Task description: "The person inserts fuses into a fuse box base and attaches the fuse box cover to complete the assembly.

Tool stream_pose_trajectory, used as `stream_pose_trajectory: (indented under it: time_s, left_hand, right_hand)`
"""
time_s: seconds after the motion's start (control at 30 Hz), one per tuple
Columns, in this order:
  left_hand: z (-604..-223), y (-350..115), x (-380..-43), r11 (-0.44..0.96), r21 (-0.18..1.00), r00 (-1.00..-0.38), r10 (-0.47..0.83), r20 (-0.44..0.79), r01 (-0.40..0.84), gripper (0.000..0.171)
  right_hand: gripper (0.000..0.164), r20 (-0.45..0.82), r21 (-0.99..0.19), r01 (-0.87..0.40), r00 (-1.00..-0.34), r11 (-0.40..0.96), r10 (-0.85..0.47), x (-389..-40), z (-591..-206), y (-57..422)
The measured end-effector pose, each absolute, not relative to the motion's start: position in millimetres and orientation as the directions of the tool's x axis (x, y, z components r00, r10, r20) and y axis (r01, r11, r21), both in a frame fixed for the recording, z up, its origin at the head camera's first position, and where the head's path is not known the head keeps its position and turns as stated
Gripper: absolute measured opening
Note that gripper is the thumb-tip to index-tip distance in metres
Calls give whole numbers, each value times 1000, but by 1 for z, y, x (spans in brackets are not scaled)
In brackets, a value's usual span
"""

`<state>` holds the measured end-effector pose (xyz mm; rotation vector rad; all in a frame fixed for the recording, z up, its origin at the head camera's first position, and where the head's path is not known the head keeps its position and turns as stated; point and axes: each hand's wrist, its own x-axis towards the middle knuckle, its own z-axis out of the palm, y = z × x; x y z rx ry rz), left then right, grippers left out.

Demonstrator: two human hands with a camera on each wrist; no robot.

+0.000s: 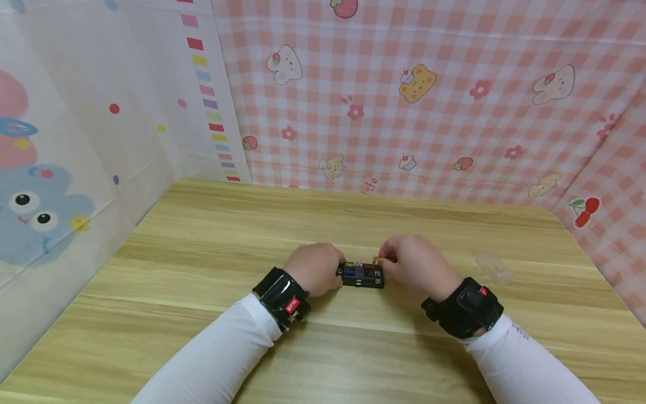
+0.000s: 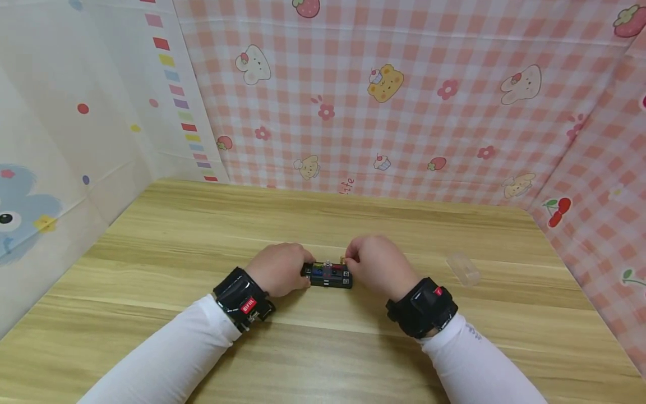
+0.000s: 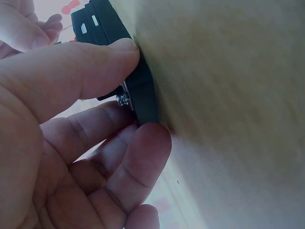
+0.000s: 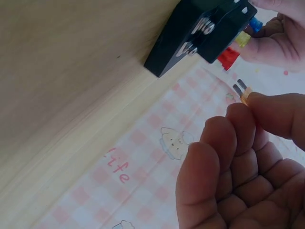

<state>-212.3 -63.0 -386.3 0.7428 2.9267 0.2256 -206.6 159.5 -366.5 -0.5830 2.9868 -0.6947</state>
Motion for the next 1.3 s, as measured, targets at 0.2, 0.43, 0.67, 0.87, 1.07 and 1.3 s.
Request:
stream_pose_trajectory:
  time_s: [0.2,0.43,0.67,0.87,1.07,1.3]
  left_hand:
    - [-385,-63,-213,868,186,-875,479,-75,460,32]
    - [-385,-63,-214,865,189,-873,483,-70,464,26]
    - [-384,-63,-213,865,178,-871,487,-68,470,26]
    - [-384,-63,-214,867,179,-873,483,-67,466,25]
    - [-385,-62,-213,869,174,-875,480,-70,463,27]
    - [-385,-62,-213,870,176,-875,479,-73,461,28]
  right_hand:
    - [9,66,-400,-403,-908,823,-413,-202,-366,155]
    - [8,54,-384,-431,-893,817,-446,-197,-365,151]
    - [8,64,-365,-464,-877,807,-475,-197,-367,149]
    - [7,66,-345,-473,-874,810,-482,-196,-368,148]
    - [8,66,-334,-479,-871,812,-487,-196,-369,148]
    - [8,75,-306,-497,-863,812,-499,-196,-371,147]
